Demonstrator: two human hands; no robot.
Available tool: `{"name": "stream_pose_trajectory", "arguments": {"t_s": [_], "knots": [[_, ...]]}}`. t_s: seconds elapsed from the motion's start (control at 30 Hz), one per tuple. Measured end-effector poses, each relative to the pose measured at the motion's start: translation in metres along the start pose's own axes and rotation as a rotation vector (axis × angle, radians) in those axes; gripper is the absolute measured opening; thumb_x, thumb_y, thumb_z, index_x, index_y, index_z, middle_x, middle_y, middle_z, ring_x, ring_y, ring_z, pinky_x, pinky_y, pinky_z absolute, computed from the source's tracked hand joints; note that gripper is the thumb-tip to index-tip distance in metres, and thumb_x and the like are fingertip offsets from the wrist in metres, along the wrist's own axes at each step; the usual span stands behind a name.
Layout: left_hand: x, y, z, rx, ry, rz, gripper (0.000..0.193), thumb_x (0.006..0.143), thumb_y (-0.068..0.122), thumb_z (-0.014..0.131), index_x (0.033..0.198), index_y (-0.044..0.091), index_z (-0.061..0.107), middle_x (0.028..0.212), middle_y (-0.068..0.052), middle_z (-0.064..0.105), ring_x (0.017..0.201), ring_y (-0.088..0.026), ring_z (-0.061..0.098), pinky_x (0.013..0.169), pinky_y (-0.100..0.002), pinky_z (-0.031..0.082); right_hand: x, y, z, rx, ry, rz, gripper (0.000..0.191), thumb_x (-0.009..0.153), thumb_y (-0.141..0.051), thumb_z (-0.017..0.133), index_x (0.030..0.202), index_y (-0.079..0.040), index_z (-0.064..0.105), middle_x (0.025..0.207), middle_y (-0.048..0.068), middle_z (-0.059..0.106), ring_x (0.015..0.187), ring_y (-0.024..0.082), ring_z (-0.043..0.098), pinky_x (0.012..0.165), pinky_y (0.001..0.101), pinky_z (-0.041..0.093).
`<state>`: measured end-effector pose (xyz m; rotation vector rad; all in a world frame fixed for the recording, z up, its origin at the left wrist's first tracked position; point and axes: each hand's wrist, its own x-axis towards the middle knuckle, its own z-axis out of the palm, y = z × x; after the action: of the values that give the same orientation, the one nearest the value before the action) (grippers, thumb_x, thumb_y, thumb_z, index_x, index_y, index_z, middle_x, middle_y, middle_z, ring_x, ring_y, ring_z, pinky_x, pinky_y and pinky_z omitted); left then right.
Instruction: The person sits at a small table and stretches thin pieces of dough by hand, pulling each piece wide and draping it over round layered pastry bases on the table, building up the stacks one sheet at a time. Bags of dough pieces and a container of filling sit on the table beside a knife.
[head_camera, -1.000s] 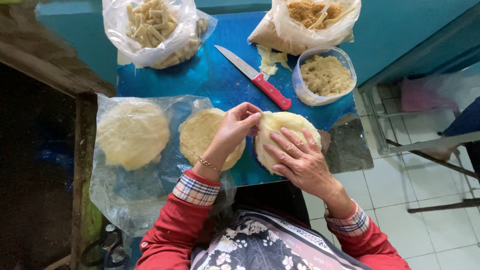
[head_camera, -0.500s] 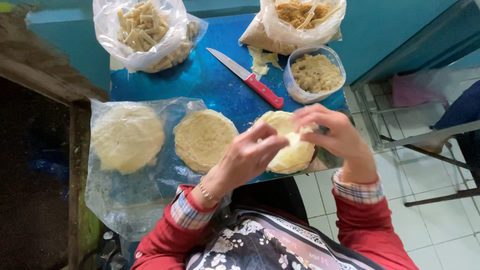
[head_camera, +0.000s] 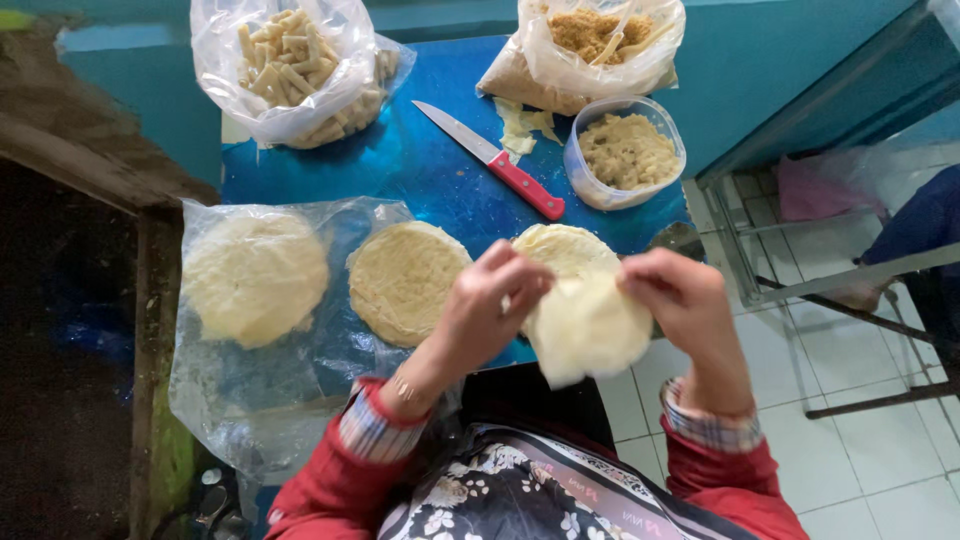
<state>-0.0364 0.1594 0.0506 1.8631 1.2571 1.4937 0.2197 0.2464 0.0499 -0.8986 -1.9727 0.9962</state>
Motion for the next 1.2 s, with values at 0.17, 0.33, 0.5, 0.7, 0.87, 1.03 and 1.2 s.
{"name": "stream_pose_trajectory", "arguments": {"t_s": [0.17, 0.33, 0.5, 0.7, 0.87, 1.03, 1.2], "knots": [[0.019, -0.043, 0.021, 0.142, 0.113, -0.036, 0.014, 0.095, 0.005, 0.069, 0.109, 0.007, 0.067, 0.095, -0.011, 0.059, 0.079, -0.028, 0.065, 0.071, -0.038, 0.054, 0.029, 0.031, 0.03, -0.042, 0.138, 0.127, 0.006, 0.095, -0.006, 0.075, 0.1, -0.002, 0.075, 0.083, 0.001, 0.071, 0.075, 0.003, 0.061, 0.068, 0.0203, 0.051], [0.014, -0.057, 0.022, 0.174, 0.083, -0.132, 0.019, 0.095, 0.007, 0.07, 0.114, 0.008, 0.067, 0.093, -0.011, 0.06, 0.078, -0.026, 0.066, 0.072, -0.039, 0.055, 0.026, 0.028, 0.033, -0.126, 0.182, 0.101, 0.007, 0.095, -0.007, 0.076, 0.102, -0.004, 0.076, 0.084, 0.002, 0.072, 0.071, 0.006, 0.061, 0.067, 0.0216, 0.05], [0.011, -0.055, 0.022, 0.289, 0.111, -0.061, 0.034, 0.088, 0.006, 0.07, 0.121, 0.004, 0.062, 0.107, -0.015, 0.059, 0.092, -0.032, 0.064, 0.08, -0.041, 0.054, 0.025, 0.026, 0.041, -0.272, 0.215, -0.003, 0.011, 0.092, -0.005, 0.077, 0.104, -0.004, 0.075, 0.093, 0.007, 0.07, 0.071, 0.012, 0.064, 0.065, 0.0261, 0.052], [-0.017, -0.027, 0.014, 0.622, 0.051, 0.059, 0.026, 0.085, 0.005, 0.066, 0.111, 0.008, 0.065, 0.116, -0.011, 0.063, 0.106, -0.03, 0.064, 0.091, -0.043, 0.054, 0.025, 0.022, 0.044, -0.551, 0.28, -0.174, 0.019, 0.095, -0.004, 0.078, 0.113, -0.006, 0.073, 0.103, 0.01, 0.068, 0.079, 0.02, 0.065, 0.069, 0.0313, 0.053], [-0.058, -0.013, -0.047, 0.566, 0.204, -0.175, 0.01, 0.093, 0.01, 0.071, 0.102, 0.012, 0.072, 0.108, -0.006, 0.07, 0.101, -0.027, 0.066, 0.086, -0.041, 0.052, 0.018, -0.008, 0.043, -0.49, 0.301, -0.141, 0.02, 0.095, -0.003, 0.08, 0.114, -0.008, 0.074, 0.109, 0.011, 0.067, 0.077, 0.019, 0.064, 0.066, 0.0311, 0.053], [-0.095, -0.013, -0.094, 0.7, 0.246, -0.273, 0.018, 0.084, 0.011, 0.075, 0.102, 0.009, 0.072, 0.108, -0.008, 0.07, 0.1, -0.03, 0.065, 0.084, -0.044, 0.051, 0.002, -0.043, 0.11, -0.354, 0.015, -0.396, 0.02, 0.088, -0.006, 0.078, 0.106, -0.011, 0.073, 0.103, 0.006, 0.07, 0.094, 0.026, 0.069, 0.082, 0.0381, 0.056], [-0.114, -0.024, -0.083, 0.606, 0.346, -0.247, 0.017, 0.087, 0.01, 0.074, 0.103, 0.008, 0.069, 0.113, -0.011, 0.069, 0.103, -0.032, 0.066, 0.087, -0.043, 0.054, 0.016, -0.057, 0.171, -0.442, -0.188, -0.456, 0.014, 0.088, -0.012, 0.075, 0.102, -0.009, 0.073, 0.097, 0.007, 0.071, 0.091, 0.029, 0.066, 0.076, 0.0407, 0.054]]}}
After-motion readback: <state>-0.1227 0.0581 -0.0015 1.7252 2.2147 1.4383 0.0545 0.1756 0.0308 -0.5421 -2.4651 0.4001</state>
